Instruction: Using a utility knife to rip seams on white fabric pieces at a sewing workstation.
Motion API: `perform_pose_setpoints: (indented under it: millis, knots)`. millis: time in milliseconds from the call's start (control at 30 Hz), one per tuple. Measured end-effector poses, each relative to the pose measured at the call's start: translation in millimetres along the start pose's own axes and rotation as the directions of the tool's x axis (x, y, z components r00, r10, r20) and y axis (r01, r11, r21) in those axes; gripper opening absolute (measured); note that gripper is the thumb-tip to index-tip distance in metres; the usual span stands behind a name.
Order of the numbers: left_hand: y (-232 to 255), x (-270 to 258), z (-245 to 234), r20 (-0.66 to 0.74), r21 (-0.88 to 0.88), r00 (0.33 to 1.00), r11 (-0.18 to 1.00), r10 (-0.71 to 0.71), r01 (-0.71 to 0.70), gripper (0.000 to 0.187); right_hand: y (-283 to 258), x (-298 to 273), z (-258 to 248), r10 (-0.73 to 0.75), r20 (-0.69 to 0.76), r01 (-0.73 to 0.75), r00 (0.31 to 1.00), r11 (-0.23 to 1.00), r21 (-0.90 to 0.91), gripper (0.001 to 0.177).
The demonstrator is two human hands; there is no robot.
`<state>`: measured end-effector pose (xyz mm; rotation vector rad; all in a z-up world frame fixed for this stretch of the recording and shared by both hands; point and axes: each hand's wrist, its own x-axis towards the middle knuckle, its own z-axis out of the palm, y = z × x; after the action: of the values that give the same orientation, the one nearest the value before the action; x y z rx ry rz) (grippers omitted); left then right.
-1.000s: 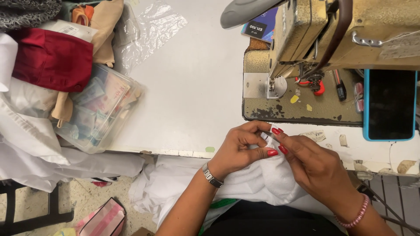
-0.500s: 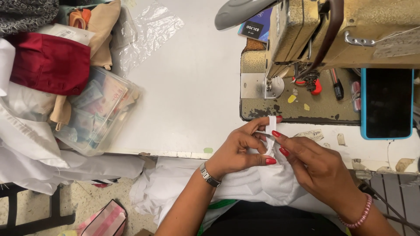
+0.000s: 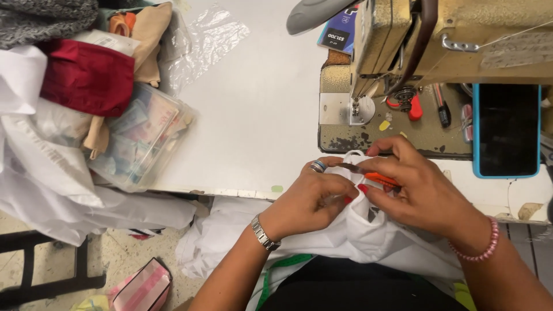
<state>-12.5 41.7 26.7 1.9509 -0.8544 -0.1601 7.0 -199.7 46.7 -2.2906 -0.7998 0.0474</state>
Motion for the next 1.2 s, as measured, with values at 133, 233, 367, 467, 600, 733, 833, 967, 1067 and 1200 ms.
perform_pose_setpoints:
  millis: [133,233,367,467,600,733,833,967,1067,1200]
  knots:
    - [19,-15,-9,-0.157,0.008,0.985,0.998,-0.067,0.069,0.021,-9,-1,-8,-0.005,-0.077,0.007,0.997,1.000,0.025,0.018]
    - [42,-23,-28,-0.177,-0.203,0.946,0.951,-0.272,0.235,0.022,-17,-12,-16,0.221,-0.115,-0.202,0.968,0.967,0.156,0.019]
    - [69,-3,-51,-0.256,0.066,0.965,0.996,-0.049,0.068,0.022,-34,-22,-12,0.314,-0.135,-0.228,0.940,0.871,0.436,0.009]
    - [44,27,-49,-0.196,0.427,0.913,0.869,0.358,-0.249,0.018,-36,-20,-2,0.506,-0.158,-0.308,0.848,0.713,0.630,0.014]
    - [-9,44,-1,-0.441,0.717,0.767,0.697,0.467,-0.012,0.009,-16,-14,20,0.598,-0.184,-0.338,0.780,0.649,0.682,0.016]
    - [-7,28,57,-0.708,0.065,0.704,0.987,-0.058,0.146,0.029,-7,-11,24,0.596,-0.223,-0.332,0.771,0.675,0.659,0.016]
    - [21,26,49,-0.547,-0.303,0.707,0.893,-0.448,0.332,0.042,-4,-15,30,0.599,-0.146,-0.370,0.787,0.648,0.666,0.017]
    - [-4,21,46,-0.490,-0.381,0.709,0.856,-0.507,0.348,0.039,-5,-14,29,0.571,-0.069,-0.354,0.818,0.594,0.723,0.022]
    - [-12,12,38,-0.385,-0.021,0.895,0.972,-0.224,0.234,0.022,-13,-14,22,0.694,0.127,-0.559,0.709,0.444,0.700,0.029]
    - [4,11,26,-0.288,0.746,0.890,0.665,0.354,-0.023,0.009,-33,-15,4,0.794,0.076,-0.706,0.604,0.488,0.512,0.026]
